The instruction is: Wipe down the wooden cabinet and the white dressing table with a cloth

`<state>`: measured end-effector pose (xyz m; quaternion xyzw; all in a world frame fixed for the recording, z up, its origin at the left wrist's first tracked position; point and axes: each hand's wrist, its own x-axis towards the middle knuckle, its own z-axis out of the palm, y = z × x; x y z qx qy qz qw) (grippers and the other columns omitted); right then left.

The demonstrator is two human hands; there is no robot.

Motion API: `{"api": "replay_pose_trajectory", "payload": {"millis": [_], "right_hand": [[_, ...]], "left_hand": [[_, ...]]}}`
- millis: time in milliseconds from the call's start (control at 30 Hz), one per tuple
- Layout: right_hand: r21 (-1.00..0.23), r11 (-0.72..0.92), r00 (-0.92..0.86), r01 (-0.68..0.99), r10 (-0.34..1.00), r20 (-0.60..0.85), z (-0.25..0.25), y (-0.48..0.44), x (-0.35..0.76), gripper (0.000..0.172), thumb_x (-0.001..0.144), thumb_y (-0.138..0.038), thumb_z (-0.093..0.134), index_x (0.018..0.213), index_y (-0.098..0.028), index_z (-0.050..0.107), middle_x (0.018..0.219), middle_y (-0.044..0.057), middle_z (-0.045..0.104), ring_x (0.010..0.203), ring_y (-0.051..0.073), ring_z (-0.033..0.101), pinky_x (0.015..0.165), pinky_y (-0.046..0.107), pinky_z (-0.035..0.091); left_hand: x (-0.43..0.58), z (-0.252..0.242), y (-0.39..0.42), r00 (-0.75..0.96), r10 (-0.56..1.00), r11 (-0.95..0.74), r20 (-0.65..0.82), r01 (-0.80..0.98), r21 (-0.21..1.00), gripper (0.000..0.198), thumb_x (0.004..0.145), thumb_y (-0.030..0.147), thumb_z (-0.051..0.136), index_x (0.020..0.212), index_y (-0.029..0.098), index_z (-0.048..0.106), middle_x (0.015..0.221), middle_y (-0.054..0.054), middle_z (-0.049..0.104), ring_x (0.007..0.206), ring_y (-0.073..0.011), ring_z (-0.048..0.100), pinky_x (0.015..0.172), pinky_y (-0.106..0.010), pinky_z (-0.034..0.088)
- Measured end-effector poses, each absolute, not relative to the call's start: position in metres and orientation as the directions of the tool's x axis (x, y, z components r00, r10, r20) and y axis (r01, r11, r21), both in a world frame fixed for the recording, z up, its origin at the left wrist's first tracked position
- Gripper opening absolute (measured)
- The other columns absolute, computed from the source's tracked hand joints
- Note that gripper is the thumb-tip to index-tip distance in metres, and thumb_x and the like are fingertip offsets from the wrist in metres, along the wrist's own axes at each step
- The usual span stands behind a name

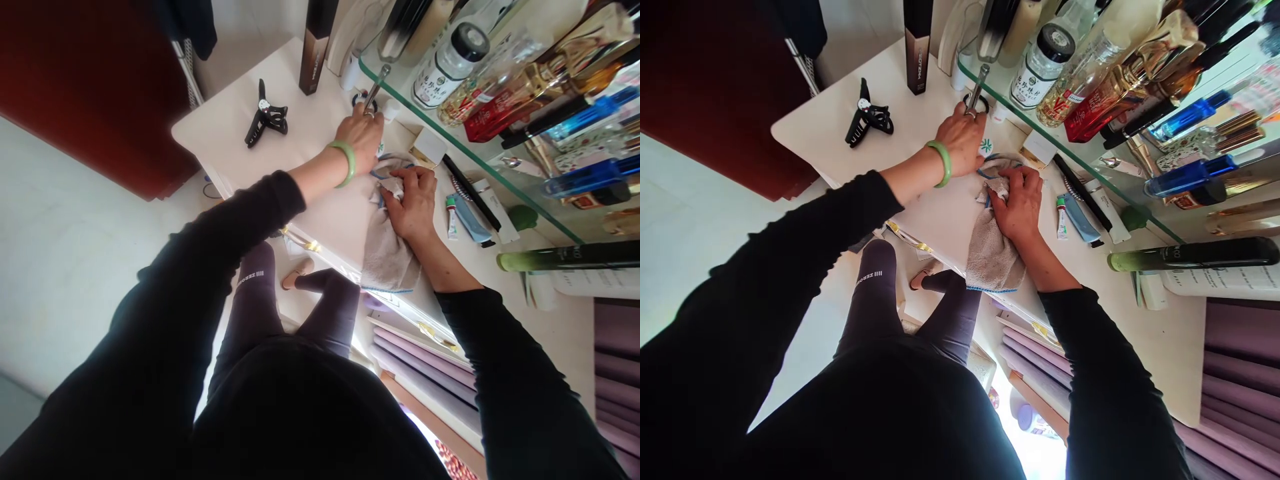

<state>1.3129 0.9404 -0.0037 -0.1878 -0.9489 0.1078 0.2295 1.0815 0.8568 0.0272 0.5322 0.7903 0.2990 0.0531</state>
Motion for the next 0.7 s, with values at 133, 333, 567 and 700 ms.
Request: {"api": "replay_pose_trajectory", "payload": {"millis": [133,333,567,700], "right_hand": [[-0.294,0.915,-0.852,0.275,0.374,0.366,-0.004,0.944,1.314,0.062,0.107,-0.072,0.057,0.153,-0.03,0.062,0.176,0.016,0.05,0.167,0.045,0.042,0.137,0.078,0.034],[-0.338,0.922,-0.901,0.19,0.301,0.312,0.001,0.945,1.31,0.053,0.106,-0.07,0.057,0.147,-0.037,0.067,0.162,0.01,0.067,0.155,0.044,0.054,0.131,0.076,0.041],[-0.644,0.74,-0.794,0.192,0.503,0.341,0.015,0.915,1.256,0.079,0.109,-0.084,0.018,0.163,-0.036,0.051,0.161,0.012,0.068,0.144,0.039,0.063,0.125,0.069,0.05],[-0.394,0.916,-0.959,0.079,0.178,0.22,0.022,0.868,1.227,0.082,0.109,-0.087,0.029,0.17,-0.035,0.046,0.176,0.009,0.053,0.16,0.044,0.048,0.133,0.073,0.041]], "left_hand": [[1.08,0.024,0.773,-0.355,0.916,0.211,0.189,0.823,0.527,0.09,0.075,0.064,0.094,0.15,0.022,0.068,0.156,-0.017,0.065,0.151,-0.0532,0.047,0.133,-0.076,0.039],[1.094,0.003,0.704,-0.456,0.864,0.239,0.212,0.743,0.626,0.118,0.078,0.054,0.094,0.178,0.024,0.039,0.167,-0.016,0.06,0.161,-0.051,0.043,0.139,-0.071,0.038],[1.109,-0.004,0.706,-0.518,0.814,0.237,0.262,0.709,0.664,0.113,0.088,0.046,0.086,0.183,0.028,0.028,0.162,-0.013,0.066,0.159,-0.0443,0.05,0.137,-0.065,0.044],[1.109,0.003,0.703,-0.549,0.81,0.296,0.209,0.689,0.661,0.111,0.093,0.04,0.076,0.186,0.022,0.02,0.164,-0.015,0.065,0.157,-0.0428,0.054,0.133,-0.059,0.049]]}}
